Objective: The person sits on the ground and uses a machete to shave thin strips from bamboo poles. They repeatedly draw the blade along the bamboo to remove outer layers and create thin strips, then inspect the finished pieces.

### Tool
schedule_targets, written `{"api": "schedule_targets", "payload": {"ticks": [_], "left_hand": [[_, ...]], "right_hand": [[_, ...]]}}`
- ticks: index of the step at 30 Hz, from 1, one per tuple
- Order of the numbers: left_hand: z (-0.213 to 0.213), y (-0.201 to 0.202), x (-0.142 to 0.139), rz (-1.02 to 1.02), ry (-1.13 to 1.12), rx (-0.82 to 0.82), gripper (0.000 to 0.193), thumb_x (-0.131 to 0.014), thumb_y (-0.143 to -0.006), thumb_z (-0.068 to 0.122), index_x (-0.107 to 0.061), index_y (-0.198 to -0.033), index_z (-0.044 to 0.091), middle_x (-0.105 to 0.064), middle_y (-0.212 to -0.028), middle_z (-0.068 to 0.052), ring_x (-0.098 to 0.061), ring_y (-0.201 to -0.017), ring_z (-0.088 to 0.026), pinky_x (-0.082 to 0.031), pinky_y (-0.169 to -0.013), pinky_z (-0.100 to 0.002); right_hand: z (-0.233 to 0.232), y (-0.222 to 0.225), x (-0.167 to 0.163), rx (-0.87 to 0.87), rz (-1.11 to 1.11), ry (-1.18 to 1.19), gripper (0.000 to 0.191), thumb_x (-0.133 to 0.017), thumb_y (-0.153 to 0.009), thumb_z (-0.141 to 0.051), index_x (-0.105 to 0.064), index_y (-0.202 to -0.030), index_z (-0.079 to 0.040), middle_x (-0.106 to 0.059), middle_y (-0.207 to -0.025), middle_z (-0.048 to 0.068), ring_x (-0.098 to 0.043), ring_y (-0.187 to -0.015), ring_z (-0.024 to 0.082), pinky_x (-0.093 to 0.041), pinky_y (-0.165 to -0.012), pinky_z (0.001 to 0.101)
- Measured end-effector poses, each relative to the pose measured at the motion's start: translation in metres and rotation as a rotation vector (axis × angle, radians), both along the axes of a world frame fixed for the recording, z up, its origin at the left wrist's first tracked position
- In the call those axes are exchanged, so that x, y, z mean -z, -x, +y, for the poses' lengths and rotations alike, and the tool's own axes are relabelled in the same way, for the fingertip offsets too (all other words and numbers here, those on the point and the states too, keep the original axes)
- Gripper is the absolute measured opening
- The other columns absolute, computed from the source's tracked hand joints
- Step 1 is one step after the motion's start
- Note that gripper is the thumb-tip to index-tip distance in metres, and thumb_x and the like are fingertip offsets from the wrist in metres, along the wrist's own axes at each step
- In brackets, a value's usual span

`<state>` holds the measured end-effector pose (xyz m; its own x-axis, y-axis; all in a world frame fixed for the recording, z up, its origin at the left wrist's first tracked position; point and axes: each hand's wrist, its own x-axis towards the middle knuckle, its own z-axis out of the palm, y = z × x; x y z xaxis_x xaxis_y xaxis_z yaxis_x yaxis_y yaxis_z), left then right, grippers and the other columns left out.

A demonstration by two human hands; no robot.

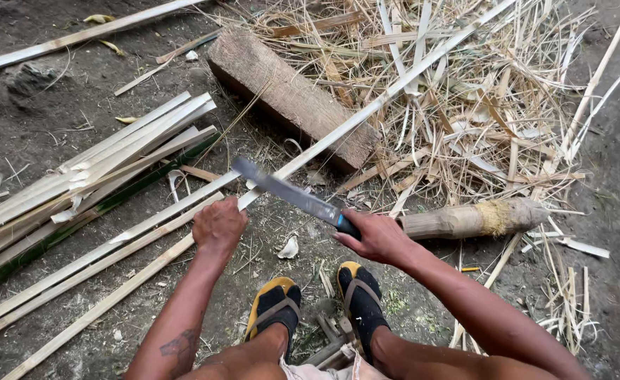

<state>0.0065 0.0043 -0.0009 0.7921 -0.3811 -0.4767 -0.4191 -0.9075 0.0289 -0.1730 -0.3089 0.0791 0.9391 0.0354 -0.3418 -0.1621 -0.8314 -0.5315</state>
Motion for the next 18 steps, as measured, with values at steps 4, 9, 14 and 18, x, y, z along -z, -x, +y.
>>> {"api": "schedule_targets", "payload": {"ticks": [4, 9, 14, 18], "left_hand": [[0.002, -0.001, -0.008, 0.035, 0.023, 0.001, 0.034, -0.045, -0.106, 0.031, -0.047, -0.077, 0.015, -0.046, -0.059, -0.001, -0.047, -0.047, -0.011, -0.043, -0.036, -0.026], [0.005, -0.001, 0.006, -0.04, 0.032, -0.001, 0.024, -0.056, -0.101, 0.026, -0.054, -0.08, 0.014, -0.044, -0.056, 0.003, -0.043, -0.044, -0.009, -0.034, -0.035, -0.027], [0.056, -0.001, 0.006, -0.249, -0.024, 0.244, 0.027, -0.052, -0.11, 0.027, -0.064, -0.092, 0.011, -0.048, -0.058, 0.002, -0.044, -0.04, -0.009, -0.036, -0.031, -0.028], [0.066, -0.008, -0.005, 0.117, 0.128, -0.232, 0.014, -0.064, -0.092, 0.029, -0.068, -0.097, 0.017, -0.057, -0.061, -0.002, -0.05, -0.051, -0.013, -0.046, -0.05, -0.036]], "right_hand": [[-0.014, -0.005, -0.004, 0.366, 0.28, 0.081, 0.044, -0.055, -0.099, -0.051, -0.059, -0.119, -0.012, -0.072, -0.083, 0.013, -0.069, -0.07, 0.027, -0.059, -0.065, 0.0433], [-0.005, 0.004, 0.025, 0.321, 0.36, -0.15, 0.04, -0.056, -0.098, -0.046, -0.061, -0.12, -0.012, -0.074, -0.092, 0.012, -0.073, -0.076, 0.021, -0.061, -0.071, 0.0388], [-0.069, 0.005, 0.045, 0.479, 0.349, 0.14, 0.044, -0.056, -0.104, -0.054, -0.063, -0.121, -0.014, -0.075, -0.086, 0.018, -0.072, -0.074, 0.031, -0.061, -0.068, 0.0448], [-0.1, 0.0, 0.04, 0.491, 0.028, 0.147, 0.047, -0.062, -0.097, -0.053, -0.064, -0.113, -0.009, -0.069, -0.078, 0.013, -0.066, -0.067, 0.026, -0.055, -0.064, 0.0435]]}}
